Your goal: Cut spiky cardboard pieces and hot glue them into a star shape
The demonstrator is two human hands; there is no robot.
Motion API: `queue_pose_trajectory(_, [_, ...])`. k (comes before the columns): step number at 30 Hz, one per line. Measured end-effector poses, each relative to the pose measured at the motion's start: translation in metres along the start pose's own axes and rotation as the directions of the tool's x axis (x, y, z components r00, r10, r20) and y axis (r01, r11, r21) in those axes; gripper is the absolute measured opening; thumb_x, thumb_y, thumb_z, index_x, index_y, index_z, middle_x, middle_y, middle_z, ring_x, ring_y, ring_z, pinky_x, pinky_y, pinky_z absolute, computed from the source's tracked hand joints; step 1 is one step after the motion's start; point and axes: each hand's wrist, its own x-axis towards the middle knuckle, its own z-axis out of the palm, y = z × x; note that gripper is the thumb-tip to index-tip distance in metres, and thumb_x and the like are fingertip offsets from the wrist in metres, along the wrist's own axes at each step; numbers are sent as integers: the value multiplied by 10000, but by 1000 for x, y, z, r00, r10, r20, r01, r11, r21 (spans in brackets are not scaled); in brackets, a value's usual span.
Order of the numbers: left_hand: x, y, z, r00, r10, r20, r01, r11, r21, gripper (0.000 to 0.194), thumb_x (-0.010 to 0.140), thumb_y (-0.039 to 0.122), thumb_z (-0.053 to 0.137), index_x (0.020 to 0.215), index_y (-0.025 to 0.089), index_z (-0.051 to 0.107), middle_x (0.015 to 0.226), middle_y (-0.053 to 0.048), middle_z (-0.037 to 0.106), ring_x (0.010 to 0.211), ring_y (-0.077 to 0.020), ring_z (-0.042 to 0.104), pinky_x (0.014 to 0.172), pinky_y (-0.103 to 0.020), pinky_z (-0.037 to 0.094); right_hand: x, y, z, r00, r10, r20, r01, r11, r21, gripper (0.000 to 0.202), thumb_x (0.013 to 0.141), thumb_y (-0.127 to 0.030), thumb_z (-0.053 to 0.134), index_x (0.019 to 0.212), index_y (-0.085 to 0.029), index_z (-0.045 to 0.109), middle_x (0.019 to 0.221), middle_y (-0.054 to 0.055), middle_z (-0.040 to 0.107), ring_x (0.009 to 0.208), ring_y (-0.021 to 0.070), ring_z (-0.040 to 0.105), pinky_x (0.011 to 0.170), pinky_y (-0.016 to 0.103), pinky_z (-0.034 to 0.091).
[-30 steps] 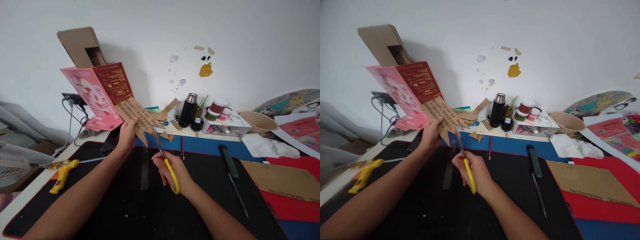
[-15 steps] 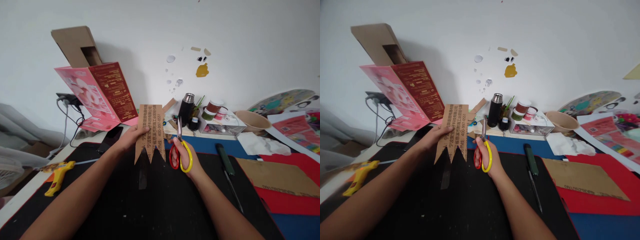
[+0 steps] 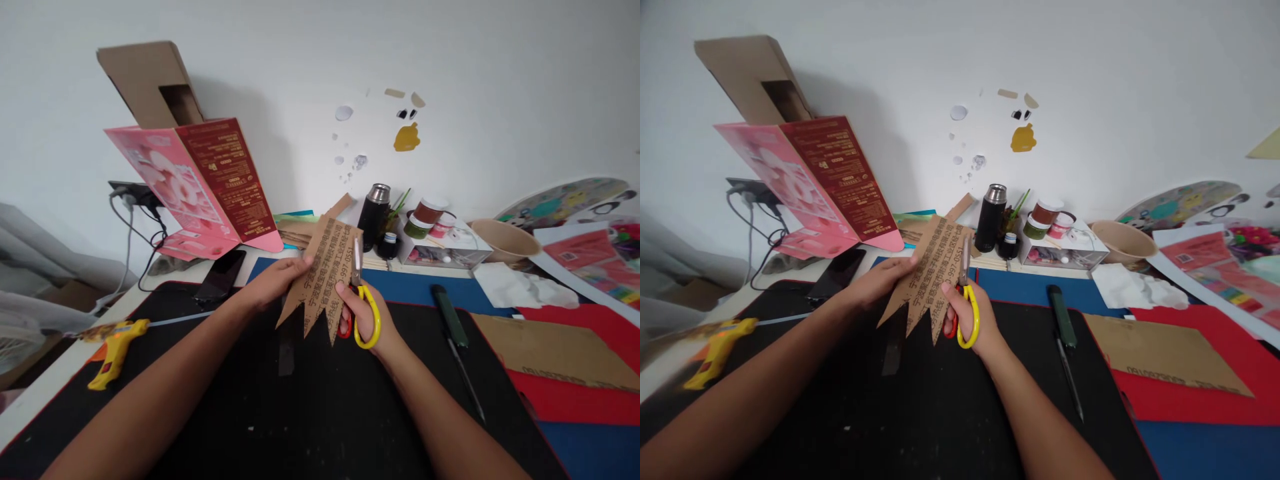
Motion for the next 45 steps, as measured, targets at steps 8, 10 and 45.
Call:
queue_pose_trajectory(8, [11,-1,-10,994,95,-51,-100,989,-104,594,782,761,777,852,171,777,664,-6,574,481,-102,432,446,-232,235,11,-18,-16,914,-126,-385,204,965,168,564,802,-631,847,618,-234,490,433,-48,514,328,136,530,307,239,425])
queue_pose_trajectory(10, [10,-3,-10,995,97,-32,-99,993,-59,552,777,707,822,878,164,805,714,-36,627,547,-123,500,488,-241,294,13,-21,-20,892,-143,-429,238,955,176,561,807,-627,845,617,-237,488,440,-49,512,336,141,539,297,243,418])
queue_pose_trajectory(45, [2,-27,48,953,2,-303,-143,884,-446,266,766,265,920,995,160,836,1087,-114,825,886,-199,727,704,-275,502,-8,-11,10,907,-303,-291,289,953,-93,398,973,-581,712,887,-243,521,512,-80,549,412,137,576,437,240,481])
